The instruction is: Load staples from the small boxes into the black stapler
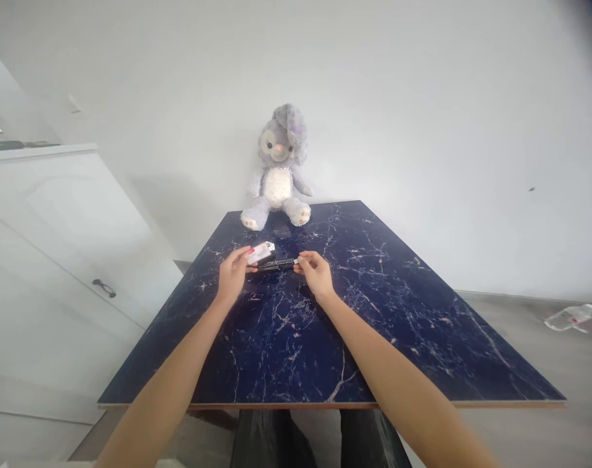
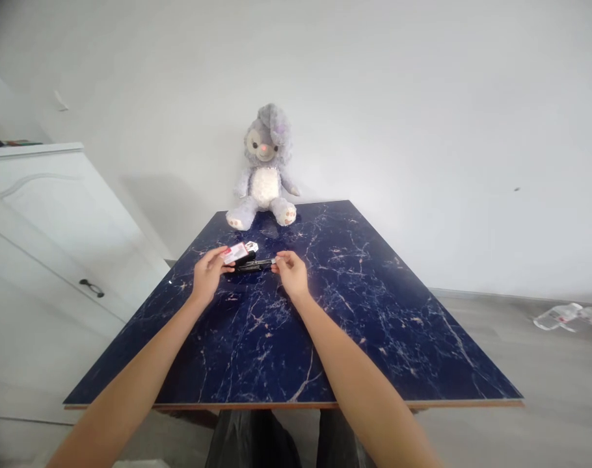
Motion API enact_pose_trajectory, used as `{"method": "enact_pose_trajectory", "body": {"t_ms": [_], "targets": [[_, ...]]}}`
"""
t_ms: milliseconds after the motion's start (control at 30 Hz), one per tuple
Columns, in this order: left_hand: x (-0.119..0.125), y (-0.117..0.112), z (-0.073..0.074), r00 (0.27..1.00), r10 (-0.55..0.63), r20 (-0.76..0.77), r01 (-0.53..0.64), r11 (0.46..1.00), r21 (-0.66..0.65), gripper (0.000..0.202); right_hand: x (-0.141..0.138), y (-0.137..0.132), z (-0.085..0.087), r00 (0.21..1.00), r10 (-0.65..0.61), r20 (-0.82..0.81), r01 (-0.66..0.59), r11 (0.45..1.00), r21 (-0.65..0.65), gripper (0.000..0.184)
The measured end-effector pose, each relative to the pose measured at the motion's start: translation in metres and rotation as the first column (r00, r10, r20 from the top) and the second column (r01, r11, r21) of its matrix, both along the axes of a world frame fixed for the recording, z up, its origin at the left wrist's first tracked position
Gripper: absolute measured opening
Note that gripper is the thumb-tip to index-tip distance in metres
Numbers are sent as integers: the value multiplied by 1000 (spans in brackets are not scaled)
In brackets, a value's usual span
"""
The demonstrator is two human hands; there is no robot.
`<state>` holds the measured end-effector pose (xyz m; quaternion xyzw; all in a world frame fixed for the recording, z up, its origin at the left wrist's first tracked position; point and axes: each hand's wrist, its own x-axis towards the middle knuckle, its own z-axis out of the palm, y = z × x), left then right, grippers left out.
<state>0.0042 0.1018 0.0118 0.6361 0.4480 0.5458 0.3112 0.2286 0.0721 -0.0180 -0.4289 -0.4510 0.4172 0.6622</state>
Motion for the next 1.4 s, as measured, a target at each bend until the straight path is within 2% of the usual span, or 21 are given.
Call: {"method": "enact_pose_trajectory", "body": {"t_ms": [100, 167, 300, 500, 633, 733, 867, 967, 1100, 1200, 1267, 1333, 1400], "targets": [[9, -12, 1, 982, -179, 61, 183, 980, -76, 53, -6, -4, 5, 1000, 18, -22, -19, 1000, -14, 30], [11, -14, 1, 973, -218, 78, 226, 969, -103, 53, -9, -7, 11, 999, 11, -42, -11, 1000, -2, 31], [8, -13, 1, 980, -194, 40, 197, 968, -152, 50, -10, -14, 23, 998, -39, -48, 41, 998, 37, 36], [7, -12, -4, 988, -135, -70, 126, 985, -117, 40, -6, -20, 30, 971, -54, 232, 21, 989, 143, 28], [11, -16, -4, 989, -143, -32, 139, 983, -120, 36, -6, -19, 27, 926, -170, 337, 129, 982, 141, 23], [16, -19, -3, 981, -181, 62, 189, 970, -155, 34, -10, -18, 21, 953, -127, 274, 106, 990, 92, 27], [22, -24, -3, 967, -192, 171, 222, 958, -180, 30, -21, -20, 20, 999, 33, 20, -33, 999, 4, 41], [26, -25, -5, 948, -176, 267, 235, 949, -211, 28, -26, -22, 25, 993, 33, -111, -35, 999, -11, 36], [24, -27, -5, 884, -255, 392, 390, 865, -316, 37, -23, -21, 26, 992, 51, -115, -54, 998, -18, 32], [23, -30, -2, 810, -336, 480, 520, 790, -325, 40, -23, -22, 23, 998, 37, -42, -40, 997, -59, 32], [23, -32, 0, 798, -378, 469, 548, 778, -307, 42, -24, -24, 23, 996, -18, 90, 22, 999, -43, 28], [25, -34, 0, 839, -397, 373, 510, 812, -283, 46, -26, -28, 26, 964, -56, 261, 49, 998, 33, 25], [27, -33, 0, 889, -387, 245, 444, 860, -252, 50, -26, -32, 30, 916, -50, 398, 9, 995, 102, 25]]}}
